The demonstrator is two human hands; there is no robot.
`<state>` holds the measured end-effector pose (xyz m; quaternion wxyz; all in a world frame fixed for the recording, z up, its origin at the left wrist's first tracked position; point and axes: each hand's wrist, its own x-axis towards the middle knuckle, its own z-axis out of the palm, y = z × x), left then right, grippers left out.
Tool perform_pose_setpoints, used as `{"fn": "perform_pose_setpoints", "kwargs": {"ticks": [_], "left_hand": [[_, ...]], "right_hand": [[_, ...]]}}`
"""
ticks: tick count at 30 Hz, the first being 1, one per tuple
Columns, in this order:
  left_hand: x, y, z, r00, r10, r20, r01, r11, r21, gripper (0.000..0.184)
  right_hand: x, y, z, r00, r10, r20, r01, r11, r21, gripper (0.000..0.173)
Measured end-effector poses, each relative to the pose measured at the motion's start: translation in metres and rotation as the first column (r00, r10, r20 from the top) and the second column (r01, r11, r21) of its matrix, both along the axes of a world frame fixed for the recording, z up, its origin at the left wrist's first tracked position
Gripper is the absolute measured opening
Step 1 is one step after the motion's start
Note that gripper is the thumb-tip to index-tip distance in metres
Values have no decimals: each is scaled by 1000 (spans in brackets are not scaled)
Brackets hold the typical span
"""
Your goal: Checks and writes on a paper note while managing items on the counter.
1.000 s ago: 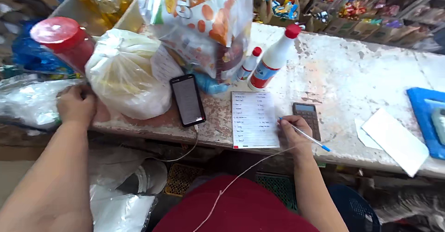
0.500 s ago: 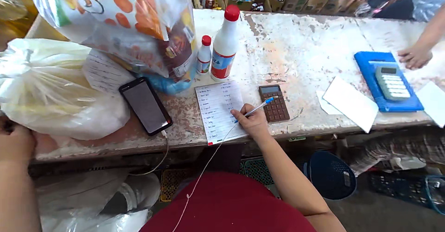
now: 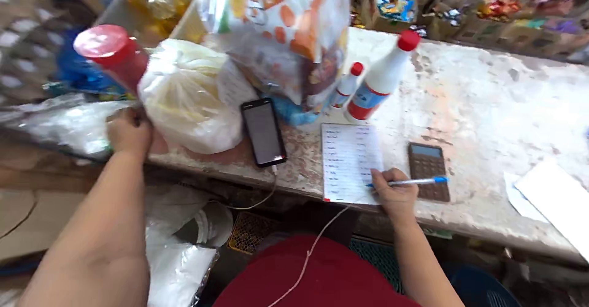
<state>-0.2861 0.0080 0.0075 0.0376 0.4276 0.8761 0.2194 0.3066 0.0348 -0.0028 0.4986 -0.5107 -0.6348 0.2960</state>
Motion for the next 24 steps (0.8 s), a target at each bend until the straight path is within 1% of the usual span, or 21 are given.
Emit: {"fn": "perform_pose_setpoints", "kwargs": {"ticks": [4, 7, 13, 16, 19, 22, 24], "left_hand": [[-1, 1, 2, 999, -3, -34, 1, 999, -46, 40], [-2, 2, 1, 999, -1, -43, -1, 999, -47, 38], [-3, 4, -3, 999, 1, -38, -1, 1000, -21, 36], [-1, 4, -4, 999, 1, -42, -2, 1000, -20, 36], [5, -2, 4, 999, -31, -17, 31, 999, -15, 39], [7, -4, 4, 998, -56, 1, 56, 998, -23, 43], [-6, -3, -9, 997, -72, 4, 72, 997, -11, 45]], "right_hand": [[-1, -1, -2, 1000, -19, -16, 19, 1000, 22, 27], [-2, -3, 1, 999, -37, -13, 37, 999, 1, 29], [-1, -1, 1, 998, -56, 20, 56, 998, 23, 30], [3, 1, 4, 997, -23, 78, 25, 999, -34, 30], [5, 2, 3, 995, -6, 95, 12, 997, -70, 28], [5, 0, 5, 997, -58, 50, 63, 991, -119, 28], [7, 0, 4, 999, -44, 6, 44, 991, -125, 28]]}}
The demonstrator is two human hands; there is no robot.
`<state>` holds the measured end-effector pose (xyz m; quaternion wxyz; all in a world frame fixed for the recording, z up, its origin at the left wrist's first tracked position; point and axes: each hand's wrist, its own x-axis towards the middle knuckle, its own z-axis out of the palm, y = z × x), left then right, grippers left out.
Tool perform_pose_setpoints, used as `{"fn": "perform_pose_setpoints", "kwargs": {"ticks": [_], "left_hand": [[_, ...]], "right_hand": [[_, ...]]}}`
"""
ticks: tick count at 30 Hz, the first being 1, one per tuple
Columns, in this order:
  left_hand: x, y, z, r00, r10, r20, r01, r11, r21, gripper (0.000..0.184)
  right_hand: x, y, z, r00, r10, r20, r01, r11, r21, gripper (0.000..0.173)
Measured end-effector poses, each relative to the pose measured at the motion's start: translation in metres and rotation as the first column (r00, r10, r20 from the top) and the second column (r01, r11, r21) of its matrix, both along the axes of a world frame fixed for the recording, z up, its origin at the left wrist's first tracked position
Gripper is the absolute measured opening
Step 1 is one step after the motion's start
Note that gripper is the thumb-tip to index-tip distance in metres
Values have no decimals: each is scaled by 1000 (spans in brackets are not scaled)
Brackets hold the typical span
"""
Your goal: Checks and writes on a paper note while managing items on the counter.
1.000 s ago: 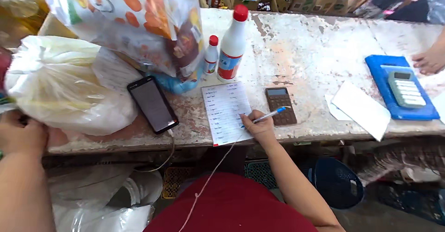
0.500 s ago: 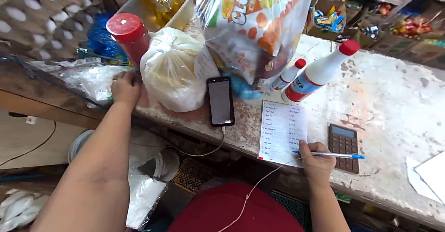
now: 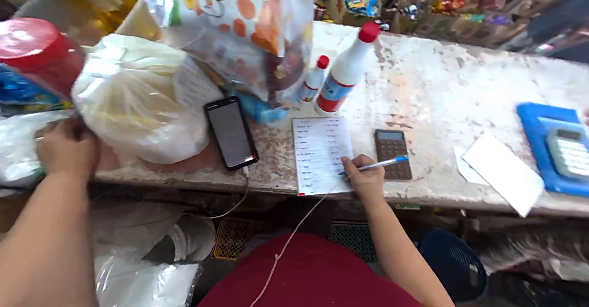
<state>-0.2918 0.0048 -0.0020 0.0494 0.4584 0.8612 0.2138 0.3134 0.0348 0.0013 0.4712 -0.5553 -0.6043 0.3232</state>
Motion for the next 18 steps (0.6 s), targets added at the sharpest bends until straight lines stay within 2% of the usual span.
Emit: {"fn": "perform_pose_setpoints", "kwargs": {"ticks": [3, 5, 7, 11, 14, 18], "left_hand": [[-12, 3, -19, 999, 16, 31, -16, 999, -30, 45], [3, 3, -13, 988, 63, 142, -56, 997, -53, 45], [9, 2, -10, 979, 90, 185, -82, 995, -47, 46], [19, 1, 0, 985, 82, 150, -78, 996, -38, 46], [21, 1, 5, 993, 72, 94, -66, 996, -66, 45], [31, 2, 5, 983, 143, 112, -128, 983, -133, 43]], "right_hand": [[0, -1, 1, 999, 35, -10, -35, 999, -1, 30], [-2, -1, 4, 999, 39, -9, -39, 999, -8, 31], [-4, -2, 4, 999, 39, -9, -39, 999, -20, 31], [-5, -3, 6, 999, 45, -8, -45, 998, -45, 34], [-8, -3, 3, 998, 40, 53, -39, 999, -9, 33], [-7, -3, 6, 991, 67, 112, -66, 998, -15, 32]]}}
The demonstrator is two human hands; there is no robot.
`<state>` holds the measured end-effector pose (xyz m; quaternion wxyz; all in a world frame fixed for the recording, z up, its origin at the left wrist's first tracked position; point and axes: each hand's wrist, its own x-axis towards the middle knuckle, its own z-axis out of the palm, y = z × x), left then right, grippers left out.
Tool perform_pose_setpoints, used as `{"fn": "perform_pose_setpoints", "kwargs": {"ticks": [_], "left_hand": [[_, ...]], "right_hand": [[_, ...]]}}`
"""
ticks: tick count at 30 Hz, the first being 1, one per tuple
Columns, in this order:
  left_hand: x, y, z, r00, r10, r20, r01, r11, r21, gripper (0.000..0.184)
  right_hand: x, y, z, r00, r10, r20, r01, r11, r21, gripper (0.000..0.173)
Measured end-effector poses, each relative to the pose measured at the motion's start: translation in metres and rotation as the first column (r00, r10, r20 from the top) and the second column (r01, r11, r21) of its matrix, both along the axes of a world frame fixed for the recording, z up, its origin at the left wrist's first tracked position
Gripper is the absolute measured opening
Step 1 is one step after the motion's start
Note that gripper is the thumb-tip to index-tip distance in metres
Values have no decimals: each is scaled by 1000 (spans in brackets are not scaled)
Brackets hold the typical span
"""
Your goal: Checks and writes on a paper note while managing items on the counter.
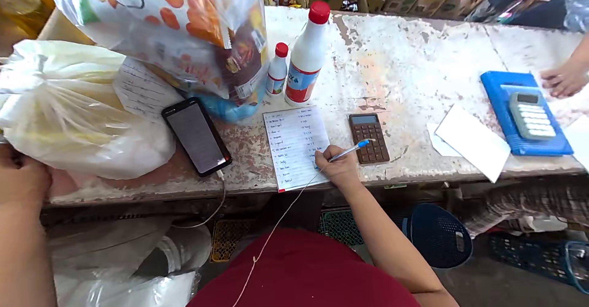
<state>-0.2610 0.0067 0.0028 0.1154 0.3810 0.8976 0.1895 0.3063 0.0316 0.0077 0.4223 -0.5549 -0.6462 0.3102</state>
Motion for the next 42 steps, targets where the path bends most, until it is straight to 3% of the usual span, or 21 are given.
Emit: {"fn": "perform_pose_setpoints", "kwargs": {"ticks": [4, 7, 9, 12, 15, 18, 24, 30, 35, 42], "left_hand": [[-9, 0, -10, 1000, 2, 0, -2, 1000, 5, 46], [35, 2, 23, 994, 107, 39, -106, 994, -25, 46], [25, -2, 19, 998, 45, 53, -46, 999, 12, 47], [32, -3, 25, 998, 45, 40, -42, 997, -57, 44], [24, -1, 20, 998, 57, 36, -57, 998, -14, 42], [21, -1, 19, 999, 50, 22, -50, 999, 0, 41], [-23, 3, -17, 1000, 0, -28, 2, 998, 57, 41], [-5, 3, -1, 999, 40, -17, -39, 997, 71, 40], [-19, 5, -16, 999, 49, -15, -49, 999, 15, 41], [-19, 5, -14, 998, 64, 24, -66, 994, 85, 41]], "right_hand": [[1, 1, -2, 999, 11, -49, -10, 1000, 16, 33], [3, 0, -3, 999, 41, -27, -40, 999, 32, 30], [4, 1, -4, 998, 51, -26, -49, 998, 48, 30], [6, -2, -2, 997, -12, -70, 13, 1000, 22, 32], [10, 0, 1, 993, -71, -91, 70, 997, -14, 33], [10, -1, 0, 996, -24, -88, 22, 1000, -22, 33], [10, 0, -4, 990, -26, -141, 28, 1000, 15, 33], [10, 0, -1, 993, -21, -112, 21, 1000, -2, 33], [9, 0, -3, 988, -31, -152, 31, 1000, 1, 33], [9, 1, -3, 998, -3, -64, 4, 1000, 17, 32]]}}
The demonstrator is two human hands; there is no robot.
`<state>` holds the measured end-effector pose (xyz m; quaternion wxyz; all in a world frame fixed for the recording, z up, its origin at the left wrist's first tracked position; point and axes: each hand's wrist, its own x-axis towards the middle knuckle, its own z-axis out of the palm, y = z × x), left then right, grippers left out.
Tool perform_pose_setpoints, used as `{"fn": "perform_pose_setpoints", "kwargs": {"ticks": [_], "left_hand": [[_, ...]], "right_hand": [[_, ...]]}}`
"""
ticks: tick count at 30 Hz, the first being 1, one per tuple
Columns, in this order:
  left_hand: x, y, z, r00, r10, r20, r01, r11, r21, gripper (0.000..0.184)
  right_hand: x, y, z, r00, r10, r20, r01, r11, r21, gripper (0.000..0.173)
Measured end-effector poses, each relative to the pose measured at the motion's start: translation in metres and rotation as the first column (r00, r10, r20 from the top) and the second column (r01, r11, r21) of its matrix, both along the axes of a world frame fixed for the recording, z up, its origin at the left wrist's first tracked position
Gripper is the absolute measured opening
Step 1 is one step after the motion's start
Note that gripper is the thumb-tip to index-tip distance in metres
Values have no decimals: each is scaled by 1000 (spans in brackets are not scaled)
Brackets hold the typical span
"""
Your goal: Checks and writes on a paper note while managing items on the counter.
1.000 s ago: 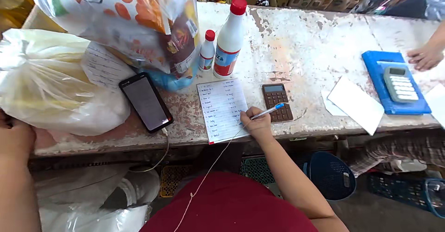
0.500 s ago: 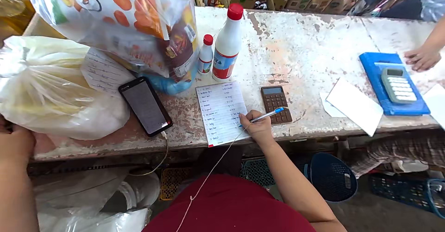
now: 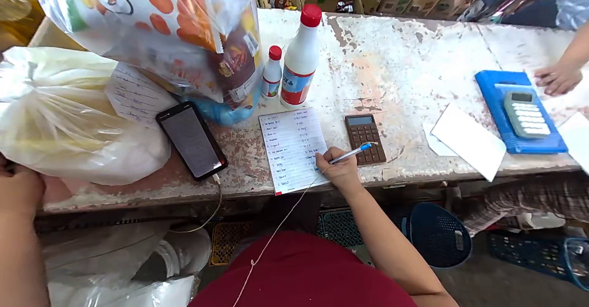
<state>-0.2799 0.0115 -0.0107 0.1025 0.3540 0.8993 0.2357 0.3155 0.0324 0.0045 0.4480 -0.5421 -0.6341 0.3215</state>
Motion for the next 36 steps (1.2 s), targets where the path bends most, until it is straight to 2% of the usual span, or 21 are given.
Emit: {"fn": "perform_pose_setpoints", "kwargs": {"ticks": [5, 9, 11, 13, 14, 16, 18, 20, 22, 26, 28, 31, 33, 34, 36], "left_hand": [[25, -1, 15, 999, 33, 28, -29, 989, -142, 43], [6, 2, -2, 1000, 6, -11, -8, 982, -191, 47], [8, -1, 1, 1000, -14, -18, 13, 995, -102, 47], [29, -8, 23, 999, -34, 14, 33, 998, 45, 47], [38, -8, 30, 1000, -16, 25, 15, 999, 48, 46], [48, -3, 35, 997, 64, 41, -60, 993, -106, 46], [32, -2, 17, 999, 43, 8, -41, 975, -217, 49], [23, -1, 9, 999, 28, 18, -23, 975, -222, 49], [15, 0, 4, 999, 37, 22, -32, 979, -199, 50], [-11, -3, -14, 999, 13, 35, -12, 999, -46, 52], [-1, -2, -6, 1000, 12, 1, -12, 998, -59, 50], [45, 8, 35, 988, 152, 39, -142, 971, -191, 44], [13, -4, 13, 997, -66, -40, 63, 996, -66, 42], [-3, -5, 4, 989, -125, -83, 123, 992, -28, 42], [-10, -6, 7, 980, -149, -133, 152, 988, 9, 42]], "right_hand": [[-1, -1, 1, 1000, 1, -20, -1, 1000, -12, 33], [0, 0, 1, 1000, 10, -21, -10, 1000, 6, 33], [0, 0, 0, 1000, 12, -26, -12, 1000, 8, 34], [1, 1, -1, 1000, 15, -15, -15, 1000, 6, 34], [1, 1, -1, 1000, 16, -16, -16, 1000, 5, 33], [1, 1, -1, 1000, 13, -15, -13, 1000, 7, 33], [1, 1, -1, 1000, 13, -8, -13, 1000, 14, 33], [1, 1, -1, 1000, 6, -7, -6, 1000, 17, 33], [1, 1, -1, 1000, -4, -14, 5, 1000, 12, 33], [1, 0, 1, 1000, -11, -25, 11, 1000, -23, 32], [0, -1, 2, 999, -21, -29, 21, 1000, -10, 31], [-1, 0, 1, 1000, -11, -18, 11, 1000, 1, 31], [1, 2, 0, 1000, 5, 4, -5, 1000, 7, 32], [2, 2, 0, 1000, 5, 18, -5, 1000, 5, 30], [2, 2, 1, 999, -17, 49, 16, 1000, 13, 26]]}}
